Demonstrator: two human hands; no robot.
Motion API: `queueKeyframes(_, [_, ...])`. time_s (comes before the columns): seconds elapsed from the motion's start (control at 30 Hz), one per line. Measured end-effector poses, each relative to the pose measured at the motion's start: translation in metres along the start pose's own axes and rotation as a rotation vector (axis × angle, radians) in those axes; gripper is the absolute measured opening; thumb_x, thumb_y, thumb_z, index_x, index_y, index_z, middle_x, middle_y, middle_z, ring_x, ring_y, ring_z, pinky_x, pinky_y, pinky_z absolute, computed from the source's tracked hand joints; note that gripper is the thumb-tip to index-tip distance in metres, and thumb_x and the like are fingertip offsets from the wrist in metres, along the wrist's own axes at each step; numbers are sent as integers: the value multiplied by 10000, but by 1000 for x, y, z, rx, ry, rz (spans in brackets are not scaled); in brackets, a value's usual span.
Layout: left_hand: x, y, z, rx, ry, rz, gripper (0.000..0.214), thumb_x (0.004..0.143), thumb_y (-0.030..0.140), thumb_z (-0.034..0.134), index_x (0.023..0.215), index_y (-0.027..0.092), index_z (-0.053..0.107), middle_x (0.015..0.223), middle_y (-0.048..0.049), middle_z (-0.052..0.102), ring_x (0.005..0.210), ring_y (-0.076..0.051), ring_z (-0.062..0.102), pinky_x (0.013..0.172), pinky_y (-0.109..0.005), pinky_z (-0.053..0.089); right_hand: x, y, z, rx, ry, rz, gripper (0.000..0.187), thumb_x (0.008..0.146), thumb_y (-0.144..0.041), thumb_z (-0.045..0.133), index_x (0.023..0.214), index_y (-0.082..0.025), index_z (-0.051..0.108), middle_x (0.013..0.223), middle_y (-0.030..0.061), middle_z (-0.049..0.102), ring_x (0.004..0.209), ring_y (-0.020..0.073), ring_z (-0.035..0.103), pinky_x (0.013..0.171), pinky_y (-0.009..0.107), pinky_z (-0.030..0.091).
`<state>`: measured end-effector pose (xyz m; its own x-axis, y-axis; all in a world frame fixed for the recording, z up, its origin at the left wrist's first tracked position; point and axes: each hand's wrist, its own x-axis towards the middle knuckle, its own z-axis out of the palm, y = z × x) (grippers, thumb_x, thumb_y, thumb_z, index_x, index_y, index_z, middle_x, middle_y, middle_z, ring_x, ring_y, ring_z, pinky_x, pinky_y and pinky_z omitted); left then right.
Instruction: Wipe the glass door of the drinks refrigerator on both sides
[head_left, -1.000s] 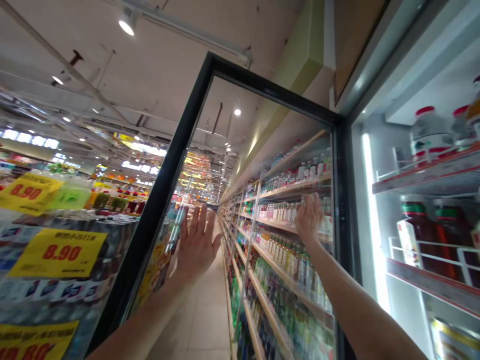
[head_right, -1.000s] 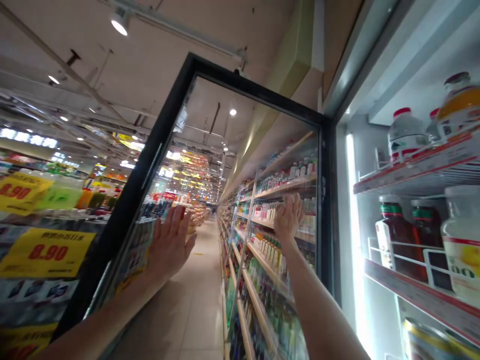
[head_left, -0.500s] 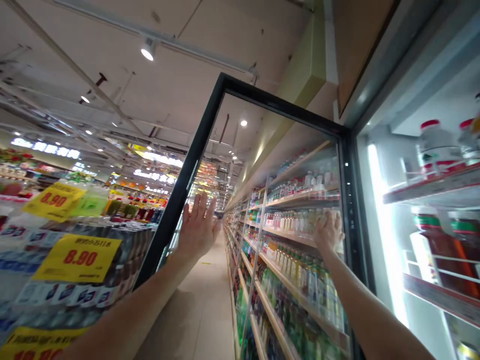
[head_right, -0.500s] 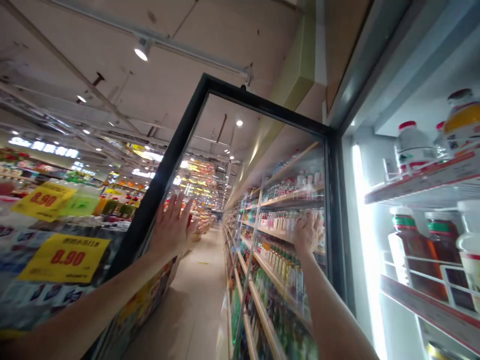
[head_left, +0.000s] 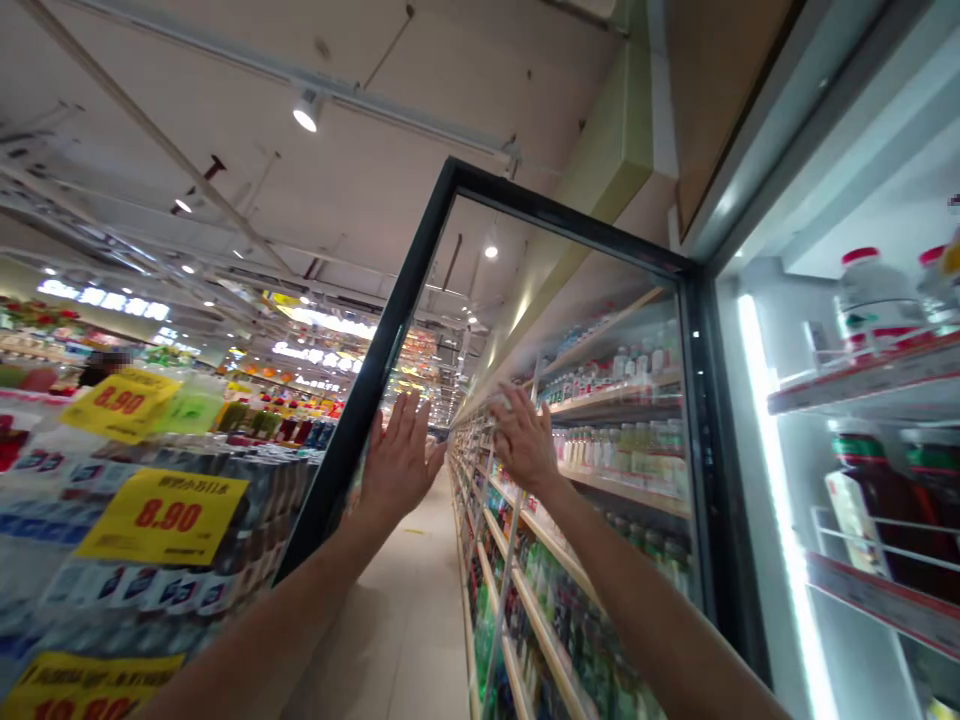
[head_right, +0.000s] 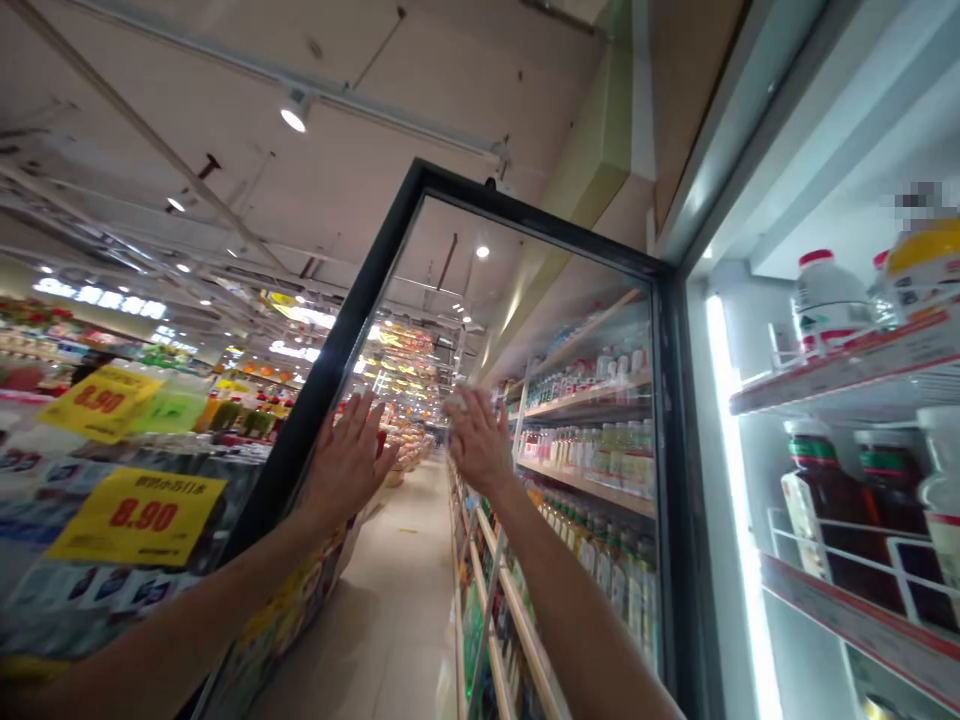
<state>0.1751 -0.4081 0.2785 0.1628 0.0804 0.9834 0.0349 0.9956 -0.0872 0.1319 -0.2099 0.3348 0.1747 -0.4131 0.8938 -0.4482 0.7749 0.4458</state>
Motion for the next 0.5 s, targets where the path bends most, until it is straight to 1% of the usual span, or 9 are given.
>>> queueKeyframes(0.1, [-3,-1,0,-22,39,-1,510,891,360,392,1328,96,399,1374,-181,444,1333,-270,334,1090,-470,230,18,30,-5,-2,191,426,438,859,-236,369,1282,-240,485,1451,85,351,1349,258,272,1073,584,181])
queueKeyframes(0.13, [-4,-2,-1,-36,50,9,500,892,345,393,1329,103,392,1366,-176,455,1334,-262,334,1093,-463,230,27,34,-5,2,228,525,440,860,-238,364,1283,-224,485,1453,98,344,1344,274,276,1067,601,181])
queueKeyframes(0.17, [-5,-3,-2,-54,62,20,495,892,330,393,1335,111,379,1364,-170,459,1337,-253,329,1095,-457,229,36,34,-4,10,233,568,440,860,-241,364,1282,-213,488,1454,104,341,1342,285,278,1064,610,184])
queueKeyframes(0.2, [-6,-4,-3,-74,77,27,494,893,319,392,1345,121,361,1368,-165,455,1342,-245,321,1098,-453,225,44,27,-2,20,204,549,438,861,-243,367,1281,-211,489,1456,101,340,1342,290,276,1064,609,192])
queueKeyframes(0.23, [-7,-5,-5,-101,94,29,499,895,312,387,1357,130,338,1379,-163,442,1347,-239,310,1099,-452,223,50,15,1,28,157,482,434,866,-244,368,1282,-219,487,1458,88,342,1346,285,272,1068,600,202])
queueKeyframes(0.3, [-8,-8,-8,-165,132,19,505,903,306,365,1377,147,295,1407,-161,399,1360,-233,284,1100,-452,222,55,-23,9,40,44,243,425,881,-255,368,1294,-256,468,1467,42,339,1359,257,253,1085,567,212])
queueKeyframes(0.4, [-9,-12,-13,-281,165,9,503,916,329,323,1389,169,265,1445,-152,331,1366,-234,263,1098,-454,235,53,-82,22,43,-22,-112,409,913,-305,350,1312,-278,437,1474,-7,334,1379,223,212,1112,525,188])
queueKeyframes(0.47, [-10,-14,-15,-347,172,20,509,920,359,306,1394,183,251,1461,-142,295,1366,-241,257,1097,-457,248,50,-102,27,54,-55,-284,401,922,-340,344,1304,-272,444,1470,-15,342,1378,211,212,1122,504,173])
queueKeyframes(0.5, [-10,-16,-15,-367,173,24,515,920,366,306,1399,189,240,1466,-138,282,1367,-243,252,1097,-455,253,49,-102,27,60,-65,-326,397,923,-344,347,1300,-274,450,1468,-15,347,1376,206,217,1124,499,164])
